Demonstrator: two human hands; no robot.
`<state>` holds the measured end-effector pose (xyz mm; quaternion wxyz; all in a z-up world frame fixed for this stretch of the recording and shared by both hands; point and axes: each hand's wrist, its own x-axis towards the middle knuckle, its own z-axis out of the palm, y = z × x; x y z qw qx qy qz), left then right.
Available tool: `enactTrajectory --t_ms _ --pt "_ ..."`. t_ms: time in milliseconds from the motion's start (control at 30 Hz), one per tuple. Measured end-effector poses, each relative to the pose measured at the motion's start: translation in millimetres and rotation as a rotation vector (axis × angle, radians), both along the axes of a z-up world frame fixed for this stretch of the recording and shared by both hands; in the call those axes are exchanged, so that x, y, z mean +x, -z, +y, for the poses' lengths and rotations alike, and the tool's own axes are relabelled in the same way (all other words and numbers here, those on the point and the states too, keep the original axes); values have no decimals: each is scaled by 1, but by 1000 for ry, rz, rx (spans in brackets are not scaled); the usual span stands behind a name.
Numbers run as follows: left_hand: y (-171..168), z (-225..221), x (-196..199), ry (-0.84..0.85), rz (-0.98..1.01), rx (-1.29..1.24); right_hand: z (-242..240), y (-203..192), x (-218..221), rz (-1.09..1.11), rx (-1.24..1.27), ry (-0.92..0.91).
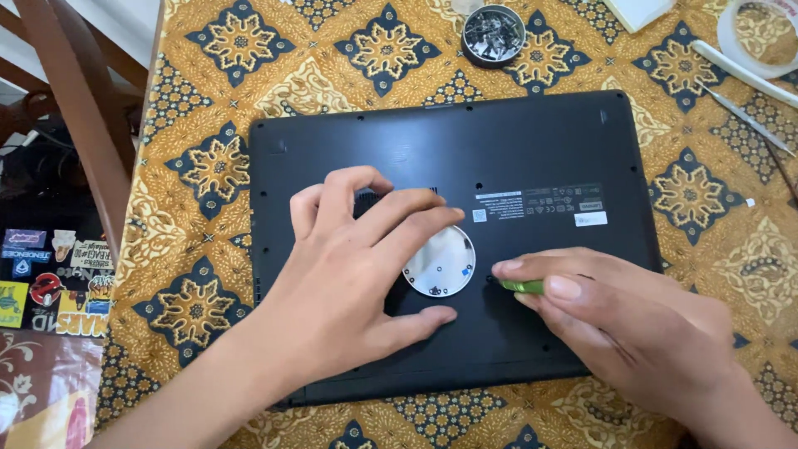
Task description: Disassembling a laptop by unscrewing the back panel and prying the casing open with fingers.
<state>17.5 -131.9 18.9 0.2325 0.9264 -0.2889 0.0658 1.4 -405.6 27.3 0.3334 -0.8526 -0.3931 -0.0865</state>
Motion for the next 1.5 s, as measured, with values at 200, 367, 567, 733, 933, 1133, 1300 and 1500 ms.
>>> enactTrajectory --t_ms 200,367,567,733,933,1133,1300,1500 --pt "7 11 2 46 12 -71 5 -8 -9 170 28 29" --pt "9 14 4 19 10 -118 18 -30 -15 345 97 99" --pt "7 15 3 15 -11 -80 33 -39 -10 664 126 427" --pt "7 14 4 3 -33 -59 13 -31 -13 953 252 533" --pt "7 14 5 -9 -33 -47 -4 -20 -9 1256 323 649" --pt "8 15 5 -4 -34 -51 -11 -18 -6 1128 216 376" --pt "7 14 4 -11 -41 -58 0 -23 -3 763 54 195" --pt "8 14 4 -14 -56 -41 -5 -20 -11 1164 368 503"
